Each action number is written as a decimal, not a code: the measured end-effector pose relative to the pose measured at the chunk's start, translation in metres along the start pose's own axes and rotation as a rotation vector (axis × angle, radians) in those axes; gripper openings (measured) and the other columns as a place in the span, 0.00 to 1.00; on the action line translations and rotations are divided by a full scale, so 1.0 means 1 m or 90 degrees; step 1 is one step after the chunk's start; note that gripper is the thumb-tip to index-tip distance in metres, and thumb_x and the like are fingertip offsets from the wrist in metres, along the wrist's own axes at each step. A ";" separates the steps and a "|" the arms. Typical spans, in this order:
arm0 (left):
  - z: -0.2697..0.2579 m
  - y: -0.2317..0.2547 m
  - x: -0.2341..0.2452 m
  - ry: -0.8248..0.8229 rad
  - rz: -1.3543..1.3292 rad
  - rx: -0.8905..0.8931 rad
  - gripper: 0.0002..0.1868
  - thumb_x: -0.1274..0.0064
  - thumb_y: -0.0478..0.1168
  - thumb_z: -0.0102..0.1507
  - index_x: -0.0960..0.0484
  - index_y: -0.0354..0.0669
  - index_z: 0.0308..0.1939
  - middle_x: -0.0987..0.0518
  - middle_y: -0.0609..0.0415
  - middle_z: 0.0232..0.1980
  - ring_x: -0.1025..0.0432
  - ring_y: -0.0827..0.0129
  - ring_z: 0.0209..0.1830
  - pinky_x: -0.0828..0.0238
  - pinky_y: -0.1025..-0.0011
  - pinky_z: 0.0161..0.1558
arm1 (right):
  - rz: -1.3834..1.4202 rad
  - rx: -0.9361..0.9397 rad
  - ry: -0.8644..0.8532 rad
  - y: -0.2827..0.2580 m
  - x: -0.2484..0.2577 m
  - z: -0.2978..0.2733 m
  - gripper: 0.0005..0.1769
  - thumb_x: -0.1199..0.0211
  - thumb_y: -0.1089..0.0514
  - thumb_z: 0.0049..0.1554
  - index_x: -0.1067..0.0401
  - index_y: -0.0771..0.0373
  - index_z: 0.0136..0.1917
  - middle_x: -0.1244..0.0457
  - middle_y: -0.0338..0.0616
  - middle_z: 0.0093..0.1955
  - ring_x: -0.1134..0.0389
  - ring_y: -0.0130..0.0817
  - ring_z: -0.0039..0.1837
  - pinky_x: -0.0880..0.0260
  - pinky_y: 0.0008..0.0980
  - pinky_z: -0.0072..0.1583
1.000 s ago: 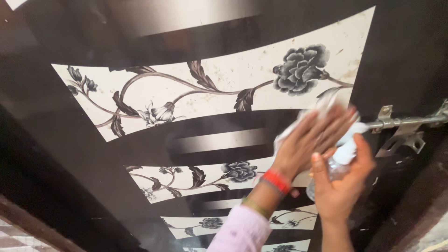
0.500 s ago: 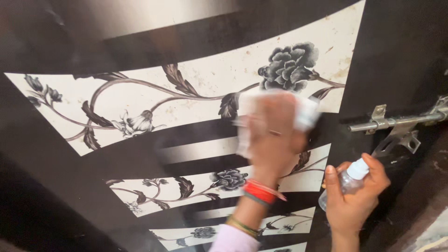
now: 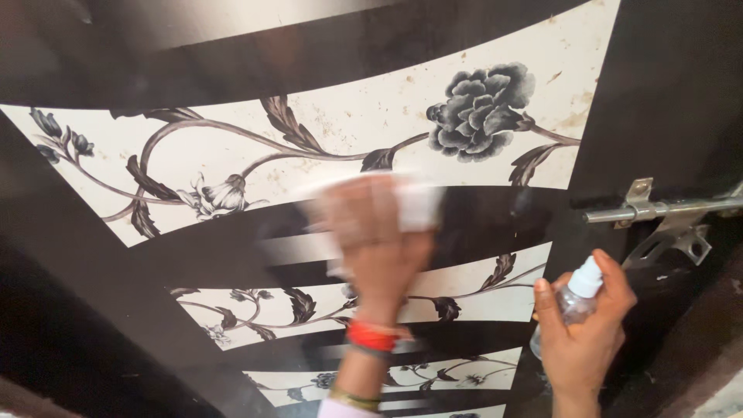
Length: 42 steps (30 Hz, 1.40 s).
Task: The person sprays a liquid from a small bottle onto a dark surface with a floral pattern and wipes it with a white cloth. The person repeatedly sprays and wipes the same area in a circular motion.
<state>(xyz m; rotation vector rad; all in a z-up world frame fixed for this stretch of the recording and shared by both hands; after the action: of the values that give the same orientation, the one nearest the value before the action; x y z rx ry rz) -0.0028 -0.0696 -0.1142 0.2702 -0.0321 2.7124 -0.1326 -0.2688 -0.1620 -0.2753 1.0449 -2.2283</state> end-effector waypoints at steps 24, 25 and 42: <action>-0.147 -0.112 0.026 0.070 0.021 0.368 0.45 0.60 0.51 0.67 0.57 0.36 0.82 0.57 0.40 0.86 0.69 0.42 0.87 0.76 0.40 0.81 | -0.048 0.231 -0.250 -0.036 -0.094 -0.072 0.31 0.29 0.57 0.53 0.37 0.57 0.67 0.32 0.47 0.49 0.26 0.38 0.42 0.25 0.33 0.40; -0.158 -0.104 0.020 0.094 0.014 0.417 0.45 0.62 0.50 0.66 0.60 0.35 0.83 0.57 0.41 0.87 0.70 0.42 0.87 0.78 0.39 0.81 | -0.059 0.264 -0.266 -0.041 -0.098 -0.081 0.32 0.29 0.58 0.53 0.37 0.56 0.67 0.32 0.46 0.48 0.26 0.39 0.42 0.25 0.34 0.40; -0.164 -0.171 0.044 -0.053 0.038 0.214 0.49 0.53 0.61 0.64 0.53 0.42 0.81 0.60 0.43 0.85 0.67 0.38 0.84 0.72 0.42 0.79 | -0.021 0.288 -0.187 -0.015 -0.119 -0.094 0.28 0.29 0.60 0.53 0.36 0.58 0.65 0.31 0.47 0.50 0.25 0.36 0.43 0.24 0.27 0.40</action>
<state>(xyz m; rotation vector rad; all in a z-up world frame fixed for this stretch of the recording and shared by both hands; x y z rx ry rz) -0.0034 0.1143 -0.2697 0.4869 0.4015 2.7539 -0.0899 -0.1290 -0.2033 -0.4036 0.3704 -2.2930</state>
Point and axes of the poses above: each hand's wrist, its own z-axis towards the middle knuckle, its own x-axis out of the back of the hand, y = z × x, the point moved 2 cm from there along z, towards the middle knuckle
